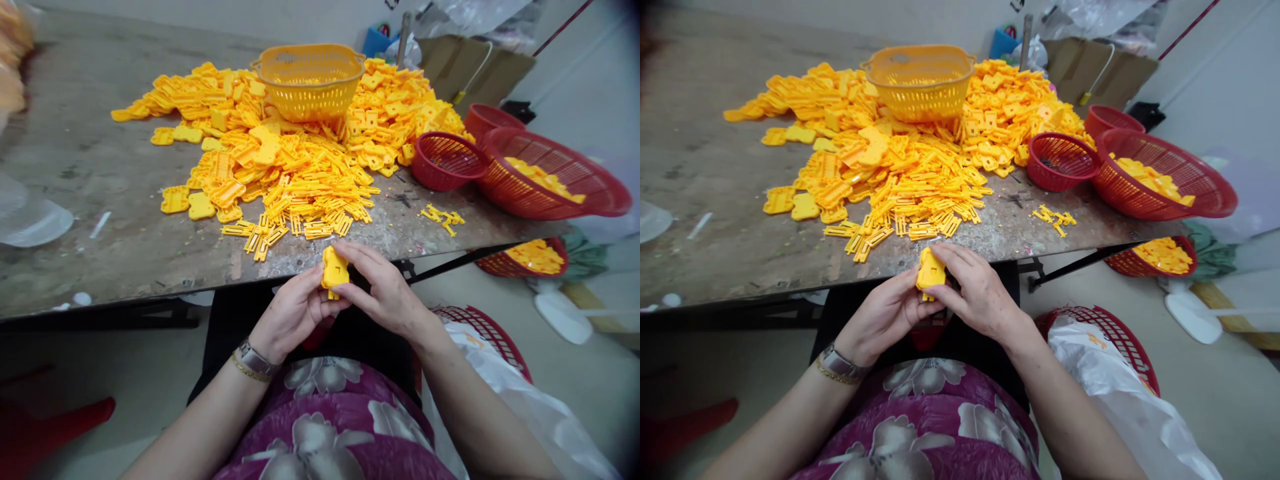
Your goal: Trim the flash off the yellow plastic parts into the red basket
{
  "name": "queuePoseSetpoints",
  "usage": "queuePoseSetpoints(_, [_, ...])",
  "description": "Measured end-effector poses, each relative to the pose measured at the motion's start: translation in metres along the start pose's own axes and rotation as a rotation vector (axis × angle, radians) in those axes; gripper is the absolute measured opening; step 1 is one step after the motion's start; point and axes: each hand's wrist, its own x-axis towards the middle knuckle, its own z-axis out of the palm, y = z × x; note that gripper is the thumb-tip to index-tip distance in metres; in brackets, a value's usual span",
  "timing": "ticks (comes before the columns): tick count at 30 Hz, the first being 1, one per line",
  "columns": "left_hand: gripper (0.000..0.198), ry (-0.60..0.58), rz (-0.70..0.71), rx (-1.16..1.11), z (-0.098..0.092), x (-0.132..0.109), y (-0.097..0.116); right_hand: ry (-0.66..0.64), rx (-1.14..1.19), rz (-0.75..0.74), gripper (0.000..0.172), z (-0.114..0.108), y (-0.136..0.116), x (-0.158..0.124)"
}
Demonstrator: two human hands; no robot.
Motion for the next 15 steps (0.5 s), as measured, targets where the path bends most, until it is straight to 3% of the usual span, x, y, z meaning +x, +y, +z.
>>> queuePoseSetpoints(15, [0.023,0.002,0.031,0.058,0.0006,0.0003,0.0014,0.005,0.02,0.032,0.052,0.0034,-0.0019,0.0019])
